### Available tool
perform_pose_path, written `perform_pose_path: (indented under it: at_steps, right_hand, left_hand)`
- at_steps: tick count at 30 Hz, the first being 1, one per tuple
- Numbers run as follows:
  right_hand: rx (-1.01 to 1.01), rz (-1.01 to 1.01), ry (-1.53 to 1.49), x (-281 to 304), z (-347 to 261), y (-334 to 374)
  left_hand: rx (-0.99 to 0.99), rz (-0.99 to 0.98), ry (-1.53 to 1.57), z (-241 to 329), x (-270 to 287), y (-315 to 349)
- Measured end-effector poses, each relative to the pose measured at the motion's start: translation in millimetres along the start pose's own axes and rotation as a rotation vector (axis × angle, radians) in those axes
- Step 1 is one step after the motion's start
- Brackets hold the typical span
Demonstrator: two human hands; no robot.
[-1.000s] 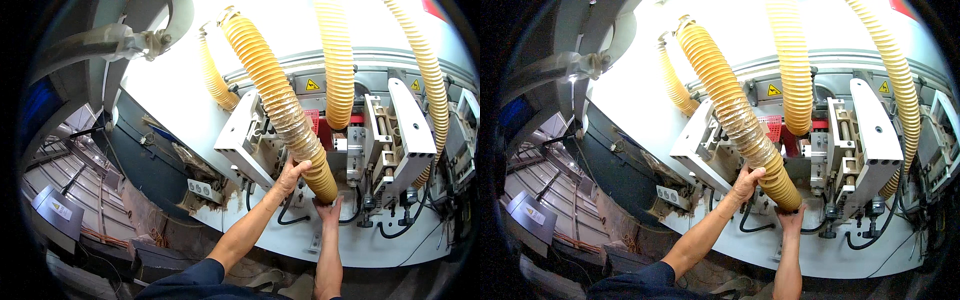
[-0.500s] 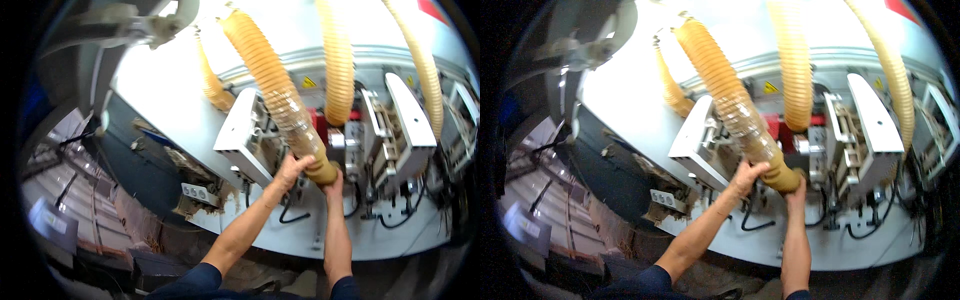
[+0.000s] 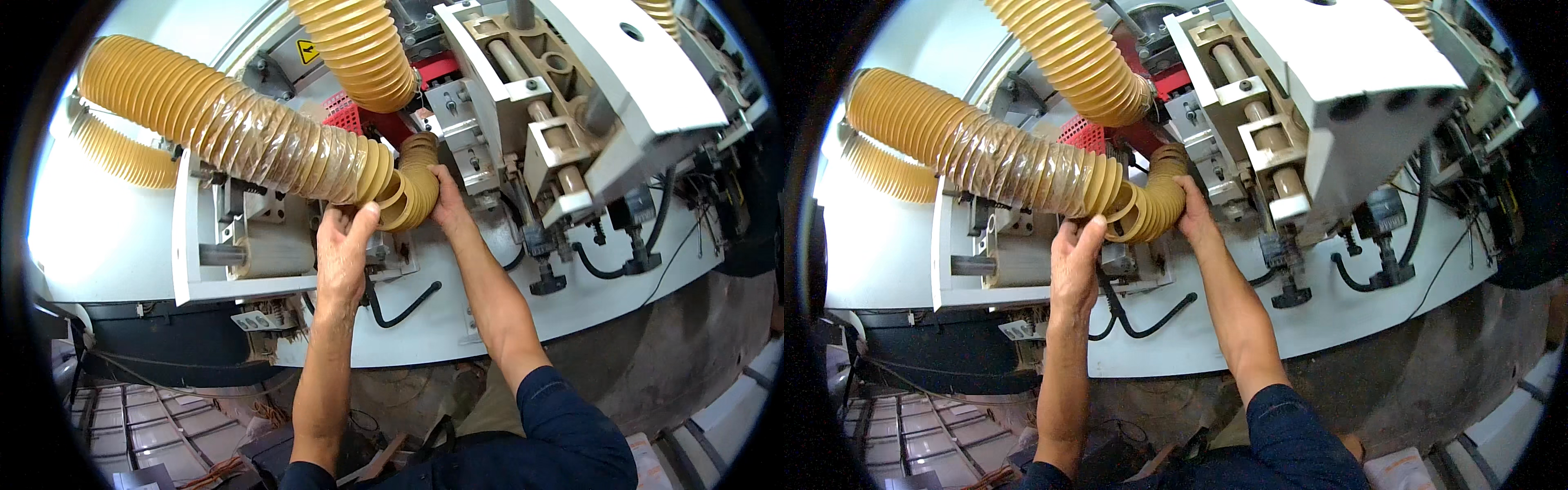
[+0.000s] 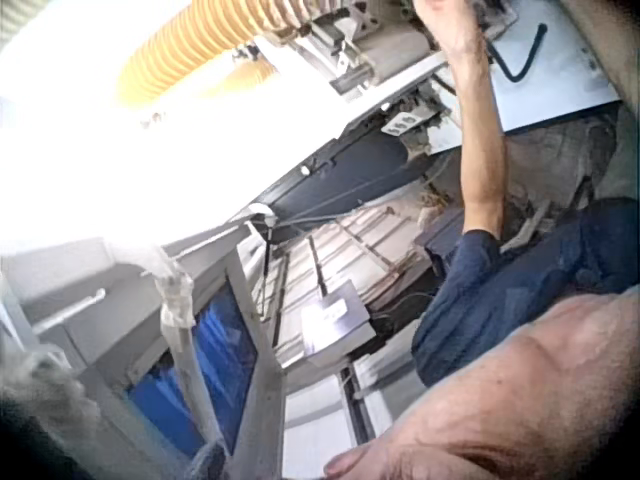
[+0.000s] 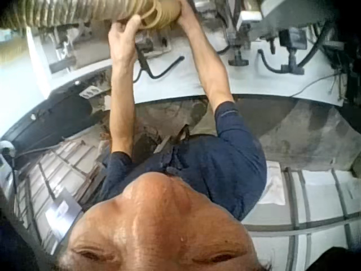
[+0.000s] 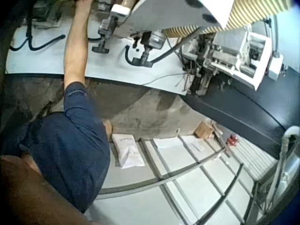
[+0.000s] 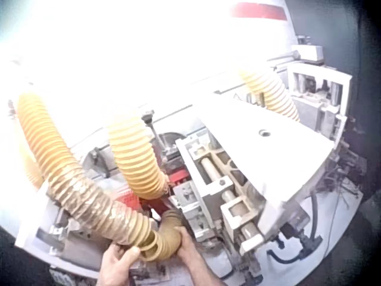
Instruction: The person detaches and clears several large sawdust extraction hoses from a woodworking machine, manually shaking out debris and using a handheld blower to clean the interior components.
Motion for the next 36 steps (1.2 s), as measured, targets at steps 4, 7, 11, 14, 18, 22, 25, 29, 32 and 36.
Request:
perform_pose_path:
  at_steps: [4, 7, 11, 14, 18, 22, 25, 29, 32, 36]
  right_hand:
    - [-0.057, 0.043, -0.067, 10, 3, -14]
    - [-0.032, 0.079, -0.079, 22, -4, -24]
    - [-0.037, 0.045, -0.034, 35, -3, -45]
    - [0.027, 0.054, 0.004, 52, -19, -67]
    - [0.072, 0.131, 0.043, 35, -17, -55]
    - [0.020, 0.053, 0.015, 32, -21, -70]
    - [0.023, 0.092, 0.013, 29, -18, -69]
    - [0.056, 0.085, 0.045, 26, -13, -68]
    - [0.052, 0.067, 0.022, 24, -6, -72]
    - [-0.004, -0.002, -0.043, 35, -10, -86]
  left_hand:
    - [-0.093, 0.108, -0.090, -6, -5, 25]
    - [0.014, 0.100, -0.141, -54, -13, 69]
    - [0.419, -0.030, 0.018, -147, -34, 114]
    - [0.553, -0.139, -0.029, -192, -45, 134]
    - [0.647, -0.191, -0.073, -214, -41, 154]
    - [0.675, -0.247, -0.142, -218, -37, 158]
    - [0.731, -0.267, -0.185, -217, -34, 160]
    - [0.709, -0.277, -0.182, -228, -31, 162]
    - [0.675, -0.249, -0.178, -237, -30, 156]
    - [0.631, -0.255, -0.170, -240, -39, 127]
Point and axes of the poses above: each hand's wrist, its own y-axis away from the middle knuckle, its own x-axis out of the back of the hand, z = x × y, the point moved 9 cm from there along -y, towards the middle knuckle, and after that the axes turned 4 degrees about -y, right-handed, at the moved point
